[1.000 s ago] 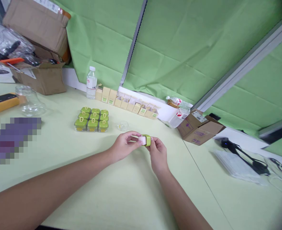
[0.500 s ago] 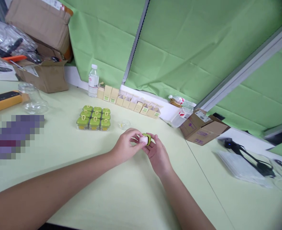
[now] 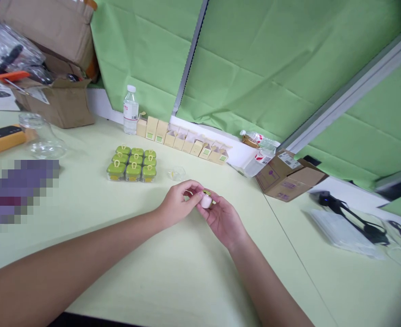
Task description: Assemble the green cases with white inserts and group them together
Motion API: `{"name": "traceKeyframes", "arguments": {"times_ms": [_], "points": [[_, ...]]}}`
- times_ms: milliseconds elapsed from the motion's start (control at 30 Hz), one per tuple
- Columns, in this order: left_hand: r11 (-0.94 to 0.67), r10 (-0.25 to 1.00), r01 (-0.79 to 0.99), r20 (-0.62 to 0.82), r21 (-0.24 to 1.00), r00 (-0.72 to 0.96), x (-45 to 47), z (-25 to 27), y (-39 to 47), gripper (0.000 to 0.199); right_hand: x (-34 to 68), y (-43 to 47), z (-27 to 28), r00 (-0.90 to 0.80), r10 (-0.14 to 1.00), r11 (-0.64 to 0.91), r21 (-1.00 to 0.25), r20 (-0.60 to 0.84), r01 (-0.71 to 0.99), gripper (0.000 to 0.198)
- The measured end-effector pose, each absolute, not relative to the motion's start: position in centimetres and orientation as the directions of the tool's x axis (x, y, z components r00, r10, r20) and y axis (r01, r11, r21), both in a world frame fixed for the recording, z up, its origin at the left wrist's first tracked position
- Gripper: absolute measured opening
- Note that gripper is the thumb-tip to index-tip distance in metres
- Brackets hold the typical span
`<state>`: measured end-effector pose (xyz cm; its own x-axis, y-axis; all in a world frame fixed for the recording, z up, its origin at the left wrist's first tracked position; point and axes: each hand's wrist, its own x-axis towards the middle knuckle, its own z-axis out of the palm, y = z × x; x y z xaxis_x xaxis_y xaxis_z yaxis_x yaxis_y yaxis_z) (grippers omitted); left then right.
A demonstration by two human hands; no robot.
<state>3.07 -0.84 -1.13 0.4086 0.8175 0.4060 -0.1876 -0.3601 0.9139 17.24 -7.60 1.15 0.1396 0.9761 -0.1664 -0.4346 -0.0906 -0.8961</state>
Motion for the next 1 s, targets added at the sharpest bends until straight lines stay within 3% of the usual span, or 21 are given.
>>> {"name": "traceKeyframes", "arguments": {"times_ms": [267, 667, 1000], "points": [[0.088, 0.852, -0.274, 0.07, 0.958, 0.52, 3.06, -0.42, -0.58, 0.013, 17.22, -7.88, 1.29, 0.072, 0.986, -0.106, -0.898, -0.15, -0.427, 0.015], [0.114, 0.846, -0.217, 0.02, 0.969, 0.532, 2.98, -0.44, -0.93, 0.02, 16.8, -7.83, 1.83, 0.155, 0.937, -0.188, -0.828, -0.312, -0.528, 0.019], [0.142, 0.858, -0.16, -0.041, 0.977, 0.512, 3.25, -0.68, -0.87, 0.019, 16.6, -7.71, 1.77, 0.17, 0.925, -0.216, -0.839, -0.339, -0.499, 0.021]]}}
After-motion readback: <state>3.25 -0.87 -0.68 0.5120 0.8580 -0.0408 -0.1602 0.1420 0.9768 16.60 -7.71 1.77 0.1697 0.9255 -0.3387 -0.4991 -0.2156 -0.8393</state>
